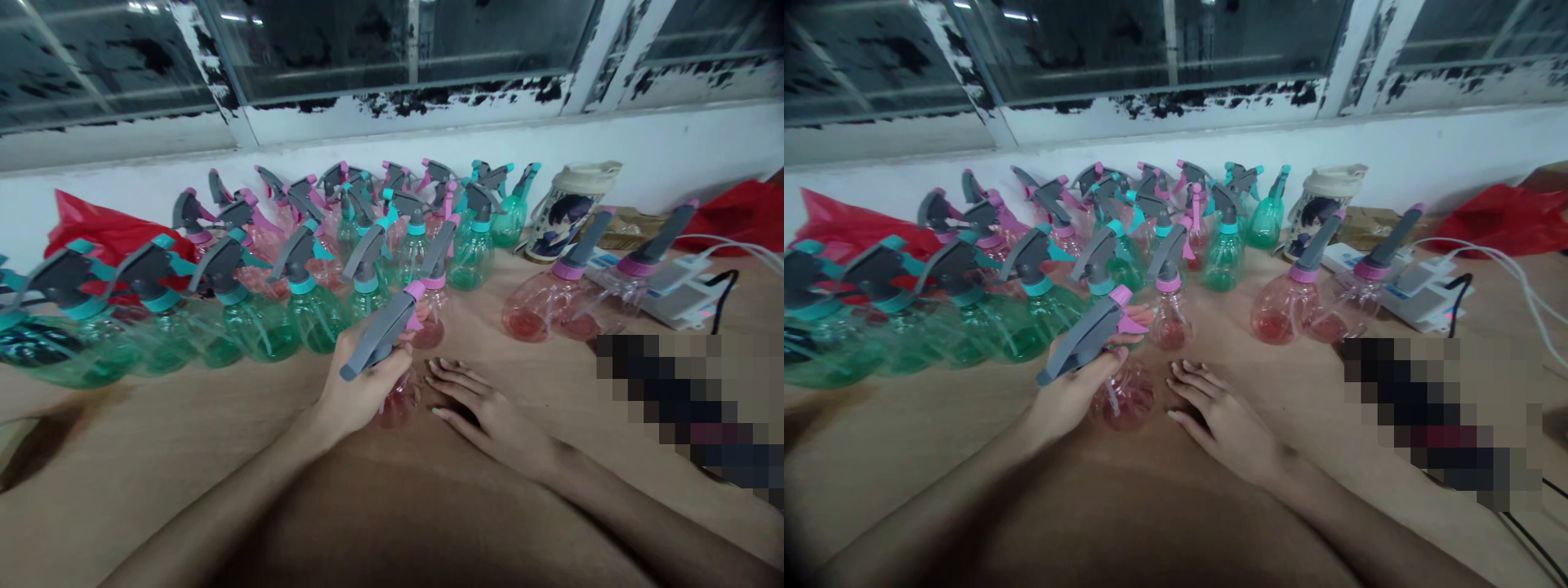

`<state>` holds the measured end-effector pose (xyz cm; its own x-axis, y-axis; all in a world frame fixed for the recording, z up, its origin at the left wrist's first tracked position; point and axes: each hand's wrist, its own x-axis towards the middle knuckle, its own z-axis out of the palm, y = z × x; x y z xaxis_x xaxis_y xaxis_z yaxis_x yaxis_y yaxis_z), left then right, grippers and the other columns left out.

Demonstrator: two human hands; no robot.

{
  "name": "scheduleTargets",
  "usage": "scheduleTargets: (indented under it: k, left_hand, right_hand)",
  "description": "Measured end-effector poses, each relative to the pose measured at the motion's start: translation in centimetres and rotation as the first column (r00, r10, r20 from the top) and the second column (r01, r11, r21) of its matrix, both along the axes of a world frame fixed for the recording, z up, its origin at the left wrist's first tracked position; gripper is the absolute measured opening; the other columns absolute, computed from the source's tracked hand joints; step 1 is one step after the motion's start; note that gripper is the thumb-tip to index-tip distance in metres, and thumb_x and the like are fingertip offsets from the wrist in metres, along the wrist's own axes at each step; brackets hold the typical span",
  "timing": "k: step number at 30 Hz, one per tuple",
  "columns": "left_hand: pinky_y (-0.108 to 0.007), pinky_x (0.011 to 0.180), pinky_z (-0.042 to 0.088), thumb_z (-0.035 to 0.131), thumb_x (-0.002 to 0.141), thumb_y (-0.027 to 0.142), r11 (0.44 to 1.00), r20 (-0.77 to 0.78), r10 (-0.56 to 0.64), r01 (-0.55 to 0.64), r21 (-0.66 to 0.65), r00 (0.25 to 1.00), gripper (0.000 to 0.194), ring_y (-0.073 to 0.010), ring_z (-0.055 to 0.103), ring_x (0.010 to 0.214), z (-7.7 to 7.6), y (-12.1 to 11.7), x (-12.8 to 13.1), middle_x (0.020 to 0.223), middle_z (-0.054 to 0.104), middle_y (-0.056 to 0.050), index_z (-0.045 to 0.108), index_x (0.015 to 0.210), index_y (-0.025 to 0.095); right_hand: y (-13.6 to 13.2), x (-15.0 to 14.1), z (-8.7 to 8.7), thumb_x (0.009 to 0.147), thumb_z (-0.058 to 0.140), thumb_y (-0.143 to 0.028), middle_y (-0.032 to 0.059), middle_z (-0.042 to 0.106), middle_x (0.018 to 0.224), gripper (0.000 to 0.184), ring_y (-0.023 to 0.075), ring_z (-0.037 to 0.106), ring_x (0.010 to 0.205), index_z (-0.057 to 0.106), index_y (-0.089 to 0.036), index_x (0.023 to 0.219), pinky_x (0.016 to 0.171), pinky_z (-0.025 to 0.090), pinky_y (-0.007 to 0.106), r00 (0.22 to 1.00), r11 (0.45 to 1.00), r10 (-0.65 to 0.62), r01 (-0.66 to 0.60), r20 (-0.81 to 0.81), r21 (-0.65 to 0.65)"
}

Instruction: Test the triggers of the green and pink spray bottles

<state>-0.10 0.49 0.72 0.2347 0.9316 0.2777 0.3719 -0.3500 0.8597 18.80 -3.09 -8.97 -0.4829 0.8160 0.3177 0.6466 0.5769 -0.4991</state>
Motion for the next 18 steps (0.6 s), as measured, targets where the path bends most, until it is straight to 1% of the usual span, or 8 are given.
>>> scheduleTargets:
  k: [3, 6, 8, 11, 15, 18]
  left_hand:
    - [-0.025, 0.060, 0.047, 0.051, 0.070, 0.014, 1.000, -0.013, 0.024, -0.023, 0.012, 1.000, 0.017, -0.0134, 0.059, 0.065, -0.01, -0.01, 0.01, 0.076, 0.065, 0.001, 0.059, 0.083, 0.020]
    - [-0.026, 0.065, 0.048, 0.051, 0.070, 0.012, 0.999, -0.011, 0.015, -0.015, 0.034, 1.000, 0.016, -0.0135, 0.060, 0.070, 0.03, -0.06, 0.00, 0.081, 0.066, 0.001, 0.058, 0.082, 0.020]
    - [-0.027, 0.068, 0.048, 0.051, 0.071, 0.013, 0.999, 0.007, 0.008, -0.008, 0.034, 1.000, 0.011, -0.0136, 0.060, 0.070, 0.02, -0.04, -0.03, 0.079, 0.064, 0.001, 0.056, 0.079, 0.019]
    - [-0.028, 0.065, 0.047, 0.053, 0.074, 0.018, 1.000, 0.022, -0.007, 0.007, 0.013, 1.000, 0.002, -0.0136, 0.058, 0.065, -0.07, 0.06, -0.17, 0.072, 0.061, 0.001, 0.053, 0.074, 0.020]
    - [-0.028, 0.065, 0.047, 0.054, 0.075, 0.022, 1.000, 0.006, -0.014, 0.014, 0.019, 1.000, 0.003, -0.0142, 0.057, 0.068, -0.19, 0.23, -0.42, 0.073, 0.058, 0.002, 0.054, 0.072, 0.021]
    - [-0.027, 0.064, 0.047, 0.054, 0.075, 0.021, 0.999, 0.004, -0.030, 0.030, 0.019, 1.000, 0.001, -0.0138, 0.056, 0.067, -0.11, 0.24, -0.52, 0.072, 0.057, 0.002, 0.054, 0.074, 0.022]
  right_hand:
    - [-0.02, 0.01, -0.01, 0.086, 0.047, -0.029, 0.0055, 0.047, 0.132, 0.043, 0.0206, 0.037, 0.125, 0.042, -0.022, 0.129, 0.104, 0.031, 0.046, 1.000, 1.000, -0.005, 0.005, 0.005, 0.000]
    - [0.00, 0.04, -0.04, 0.087, 0.046, -0.029, 0.0054, 0.045, 0.134, 0.043, 0.0198, 0.036, 0.126, 0.042, -0.020, 0.129, 0.105, 0.030, 0.044, 0.999, 1.000, -0.004, 0.004, 0.032, 0.000]
    - [0.01, 0.05, -0.03, 0.087, 0.045, -0.029, 0.0054, 0.044, 0.135, 0.043, 0.0192, 0.035, 0.127, 0.042, -0.019, 0.129, 0.106, 0.030, 0.044, 0.999, 1.000, -0.001, 0.001, 0.049, -0.003]
    - [0.02, 0.05, 0.04, 0.087, 0.045, -0.029, 0.0055, 0.043, 0.135, 0.043, 0.0191, 0.034, 0.127, 0.042, -0.018, 0.129, 0.106, 0.029, 0.043, 0.998, 1.000, 0.002, -0.002, 0.061, -0.008]
    - [0.02, 0.04, 0.04, 0.087, 0.046, -0.029, 0.0056, 0.044, 0.134, 0.043, 0.0189, 0.035, 0.126, 0.043, -0.018, 0.128, 0.106, 0.029, 0.042, 0.998, 1.000, -0.004, 0.004, 0.055, 0.000]
    - [0.02, 0.03, -0.05, 0.087, 0.047, -0.029, 0.0054, 0.045, 0.134, 0.043, 0.0194, 0.036, 0.125, 0.043, -0.019, 0.128, 0.106, 0.030, 0.044, 0.999, 1.000, -0.006, 0.006, 0.036, 0.009]
